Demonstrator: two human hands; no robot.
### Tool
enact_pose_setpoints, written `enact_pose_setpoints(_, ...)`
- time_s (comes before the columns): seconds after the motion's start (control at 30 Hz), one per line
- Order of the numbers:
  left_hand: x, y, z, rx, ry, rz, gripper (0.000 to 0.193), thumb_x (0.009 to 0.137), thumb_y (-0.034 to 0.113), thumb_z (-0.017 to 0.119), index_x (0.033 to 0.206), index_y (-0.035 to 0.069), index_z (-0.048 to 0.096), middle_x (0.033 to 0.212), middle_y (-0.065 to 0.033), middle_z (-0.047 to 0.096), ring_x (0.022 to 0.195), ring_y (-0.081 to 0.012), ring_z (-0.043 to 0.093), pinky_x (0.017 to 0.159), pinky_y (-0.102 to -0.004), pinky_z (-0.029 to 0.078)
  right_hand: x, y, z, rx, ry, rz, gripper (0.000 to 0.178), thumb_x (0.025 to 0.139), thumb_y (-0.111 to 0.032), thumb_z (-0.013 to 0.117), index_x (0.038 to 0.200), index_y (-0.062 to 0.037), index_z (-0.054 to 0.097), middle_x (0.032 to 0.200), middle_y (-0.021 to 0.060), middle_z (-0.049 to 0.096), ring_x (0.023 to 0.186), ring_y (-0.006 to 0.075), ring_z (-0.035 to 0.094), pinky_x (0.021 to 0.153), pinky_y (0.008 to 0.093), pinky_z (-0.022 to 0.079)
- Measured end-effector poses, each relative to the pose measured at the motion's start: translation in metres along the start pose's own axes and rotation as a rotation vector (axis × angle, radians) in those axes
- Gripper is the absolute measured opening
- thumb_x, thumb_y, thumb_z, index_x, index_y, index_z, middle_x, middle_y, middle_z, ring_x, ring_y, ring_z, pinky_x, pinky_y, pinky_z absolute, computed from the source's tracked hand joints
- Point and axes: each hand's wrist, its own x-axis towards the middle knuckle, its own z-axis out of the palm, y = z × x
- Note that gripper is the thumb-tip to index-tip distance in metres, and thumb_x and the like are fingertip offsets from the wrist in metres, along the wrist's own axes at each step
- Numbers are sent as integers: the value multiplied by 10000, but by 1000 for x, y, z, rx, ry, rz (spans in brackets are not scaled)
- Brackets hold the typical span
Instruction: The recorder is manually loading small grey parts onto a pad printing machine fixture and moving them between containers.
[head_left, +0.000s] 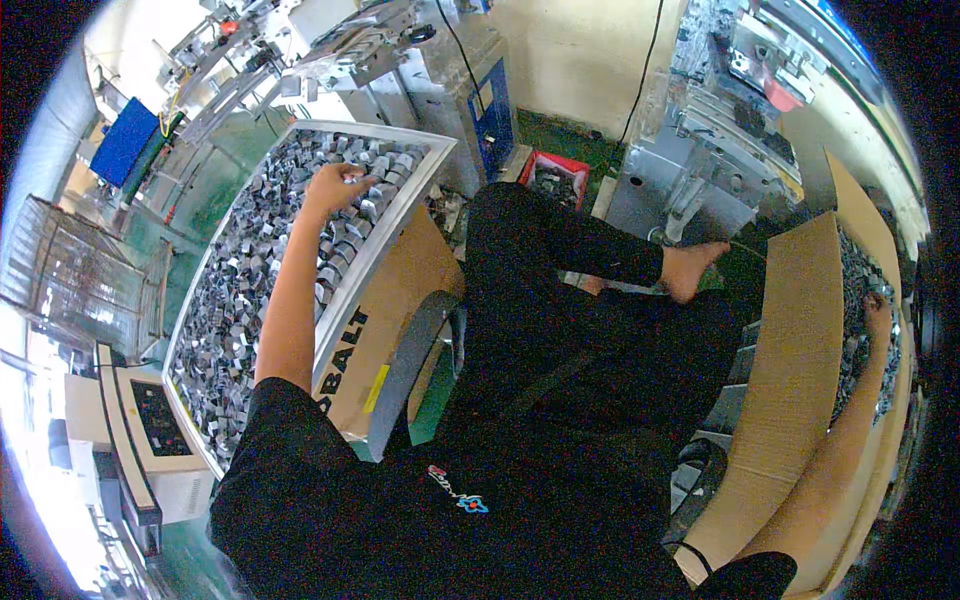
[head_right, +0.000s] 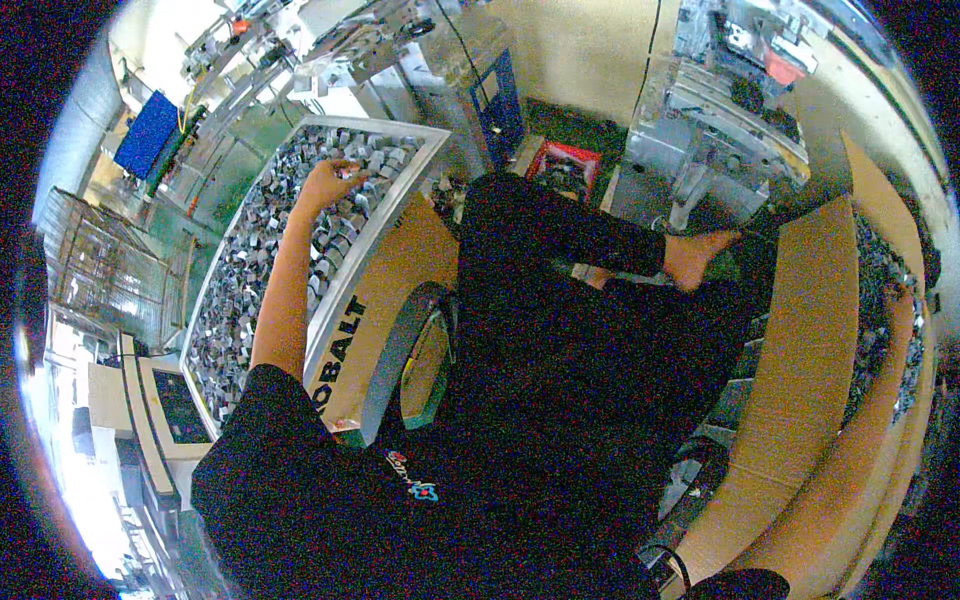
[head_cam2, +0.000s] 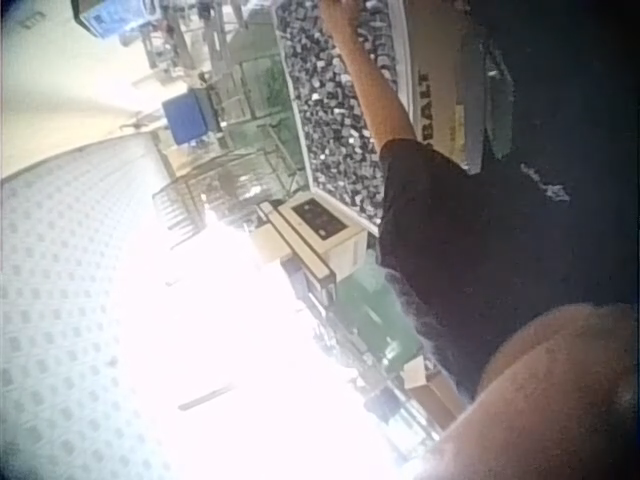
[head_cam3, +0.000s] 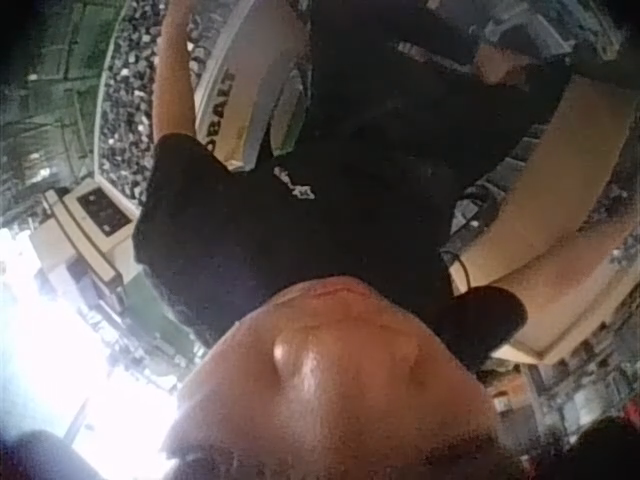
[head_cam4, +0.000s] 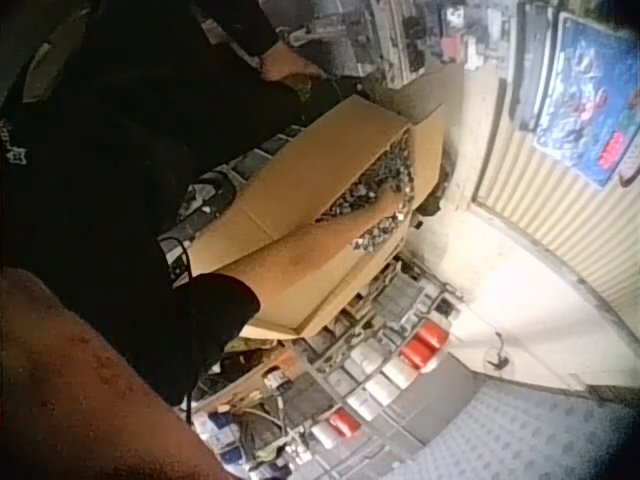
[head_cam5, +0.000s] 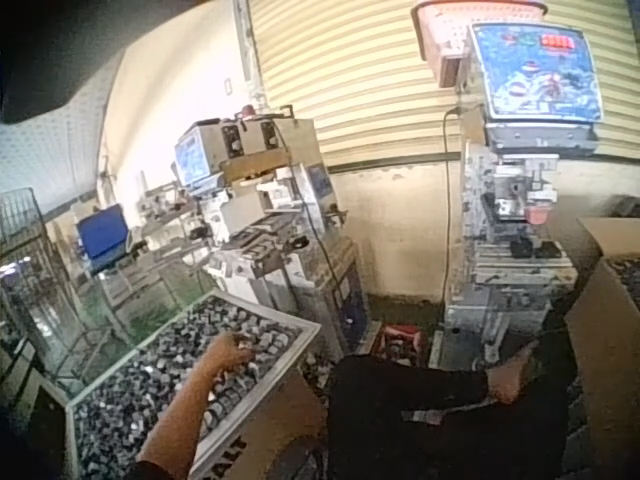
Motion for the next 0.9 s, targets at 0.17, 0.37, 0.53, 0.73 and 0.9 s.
enact_pose_setpoints(0.17, 3, 11, -14, -94, 172, -24, 442, 822, 492, 683, 1018, 104, 765, 963, -134, 735, 891, -300, 711, 806, -394, 535, -8, -21, 7, 8, 66, -27, 444, 934, -359, 615, 1226, -24, 617, 1135, 210, 678, 1072, 348, 650, 897, 402, 505)
enact_pose_setpoints(0.37, 21, 108, -1, -421, 446, 271, 287, 1001, 232, 510, 1172, 66, 670, 802, -145, 703, 752, -251, 690, 711, -349, 515, -35, -27, -48, 45, 332, 12, 440, 930, -348, 644, 1224, -23, 609, 1127, 190, 686, 1070, 322, 652, 888, 402, 504)
enact_pose_setpoints(0.53, 16, 236, 5, -634, 305, 287, 279, 1030, 249, 507, 1075, 46, 694, 603, -73, 541, 551, -127, 533, 559, -328, 446, -47, -110, -53, 171, 486, 39, 347, 960, -318, 624, 1123, -13, 634, 970, 164, 695, 885, 258, 665, 788, 353, 506)
enact_pose_setpoints(0.73, -3, 381, 18, -769, 34, 539, 325, 1043, 283, 488, 992, 36, 692, 626, -28, 566, 564, -117, 535, 553, -305, 453, -75, -180, -69, 139, 562, 53, 386, 838, -328, 764, 1081, -46, 661, 954, 136, 710, 894, 301, 691, 818, 404, 529)
enact_pose_setpoints(0.9, 1, 478, 42, -815, 148, 928, 256, 950, 276, 628, 972, 33, 704, 750, -145, 678, 648, -243, 644, 650, -351, 518, -85, -192, -78, 189, 417, 121, 348, 850, -329, 746, 1059, -70, 644, 1015, 102, 723, 937, 320, 699, 793, 407, 530)
